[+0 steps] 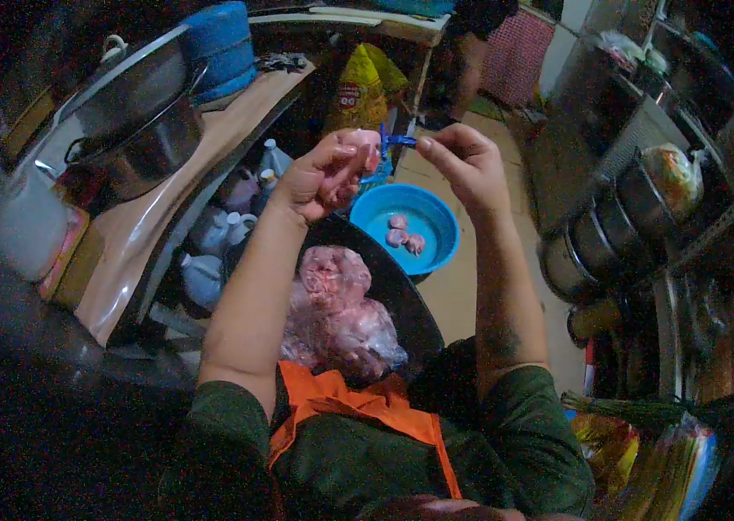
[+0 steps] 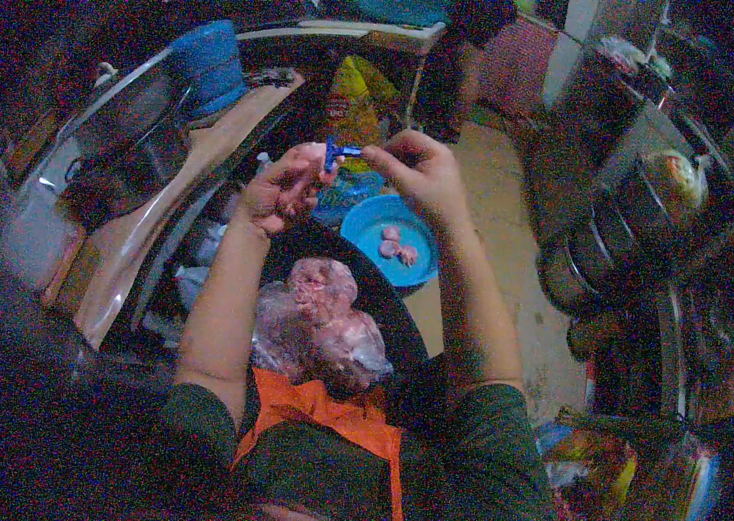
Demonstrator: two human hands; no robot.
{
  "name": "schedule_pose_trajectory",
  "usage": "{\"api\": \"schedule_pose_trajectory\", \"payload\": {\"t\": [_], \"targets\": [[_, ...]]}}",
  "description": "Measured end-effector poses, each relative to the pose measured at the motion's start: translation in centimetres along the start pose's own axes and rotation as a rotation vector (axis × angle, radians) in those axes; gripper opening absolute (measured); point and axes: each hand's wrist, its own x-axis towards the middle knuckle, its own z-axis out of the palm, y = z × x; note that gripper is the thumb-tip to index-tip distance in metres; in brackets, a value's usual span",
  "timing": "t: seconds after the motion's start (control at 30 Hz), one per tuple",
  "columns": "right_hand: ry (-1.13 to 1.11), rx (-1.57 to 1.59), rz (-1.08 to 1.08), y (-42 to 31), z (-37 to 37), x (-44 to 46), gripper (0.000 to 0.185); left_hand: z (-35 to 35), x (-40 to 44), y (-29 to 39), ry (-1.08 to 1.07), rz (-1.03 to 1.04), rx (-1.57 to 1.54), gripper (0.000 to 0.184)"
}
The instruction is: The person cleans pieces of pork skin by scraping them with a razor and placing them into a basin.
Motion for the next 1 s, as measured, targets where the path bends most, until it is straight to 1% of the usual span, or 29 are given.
{"api": "schedule_pose_trajectory", "payload": {"t": [0.03,0.07,0.1,0.13,0.2,0.27,0.3,0.33,0.37,0.4,0.43,0.47,0.5,0.53,0.57,0.6,0.63,0.67,0.7,0.77,0.8,0.9,0.93,0.97,1.0], "targets": [[-0.041,-0.046,-0.034,-0.2,0.1,-0.2,0.021,0.7,-0.1,-0.1,-0.002,-0.003,0.000,0.032],[-0.082,-0.091,-0.068,-0.3,0.1,-0.3,0.018,1.6,-0.3,-0.3,0.062,-0.013,-0.006,0.033],[-0.079,-0.092,-0.067,-0.1,0.1,-0.3,0.018,2.4,-0.5,-0.2,0.127,-0.023,-0.013,0.035],[-0.087,-0.109,-0.059,0.4,0.0,-0.1,0.019,2.1,-0.6,-0.1,0.125,-0.024,-0.012,0.035],[-0.095,-0.125,-0.048,1.8,-0.5,0.2,0.019,0.9,-0.8,0.2,-0.110,-0.147,-0.066,0.034],[0.005,-0.390,-0.074,3.2,-1.7,0.7,0.020,1.5,-0.8,0.6,-0.099,-0.137,-0.097,0.033],[0.005,-0.390,-0.073,3.3,-2.0,0.9,0.020,1.8,-0.9,0.9,-0.088,-0.125,-0.127,0.033],[-0.039,-0.308,0.054,3.6,-2.1,0.9,0.020,1.4,-0.7,1.3,-0.086,-0.133,-0.133,0.033],[-0.086,-0.228,0.195,4.1,-2.5,0.6,0.020,0.4,-0.4,1.7,-0.130,-0.114,-0.111,0.031],[-0.143,-0.177,0.295,6.8,-2.8,0.9,0.019,-0.6,-0.1,1.8,-0.172,-0.103,-0.097,0.030],[-0.150,-0.185,0.340,7.6,-2.6,0.4,0.019,-1.2,-0.2,2.1,-0.111,-0.145,-0.216,0.026],[-0.258,-0.091,0.423,8.3,-1.8,-0.6,0.019,-0.4,-0.9,3.2,-0.058,-0.143,-0.154,0.024],[-0.364,0.009,0.503,9.1,-1.5,-1.3,0.020,-2.7,-0.1,3.5,-0.202,-0.122,-0.224,0.024],[-0.506,-0.104,0.492,12.5,-1.5,-2.2,0.021,-2.8,-0.9,4.1,-0.092,-0.029,-0.146,0.023],[-0.516,-0.100,0.523,14.3,-1.5,-3.3,0.021,-2.8,-1.4,4.4,0.023,0.123,-0.045,0.022],[-0.752,-0.313,0.513,15.9,-1.3,-4.6,0.022,-2.0,-2.2,5.3,0.235,0.140,0.119,0.025],[-0.986,-0.523,0.483,17.1,-1.2,-5.7,0.023,-2.5,-2.4,5.4,0.446,0.272,0.273,0.031],[-1.059,-0.600,0.428,18.2,-1.2,-6.7,0.025,-2.8,-2.4,5.6,0.131,0.155,-0.007,0.034],[-1.072,-0.564,0.477,17.6,0.1,-7.0,0.025,-2.2,-2.2,8.5,-0.167,0.007,-0.301,0.037],[-1.158,-0.321,0.647,18.4,0.3,-8.3,0.022,-1.9,-2.5,9.4,-0.179,0.034,-0.316,0.036],[-1.169,-0.315,0.672,18.6,0.1,-9.4,0.022,-2.5,-2.5,9.0,-0.180,0.029,-0.281,0.037],[-1.189,-0.001,0.980,18.9,-0.6,-11.1,0.016,-2.4,-2.5,8.6,-0.126,0.027,-0.301,0.037],[-1.468,-0.535,0.859,19.1,-0.1,-11.5,0.014,-1.8,-2.5,8.6,-0.108,0.034,-0.308,0.037],[-1.684,-1.087,0.669,19.4,0.4,-11.7,0.014,-1.2,-2.4,8.7,-0.090,0.043,-0.310,0.038],[-1.441,-0.699,0.798,19.6,-0.2,-11.4,0.012,-0.7,-2.3,8.7,-0.068,0.046,-0.313,0.038]]}}
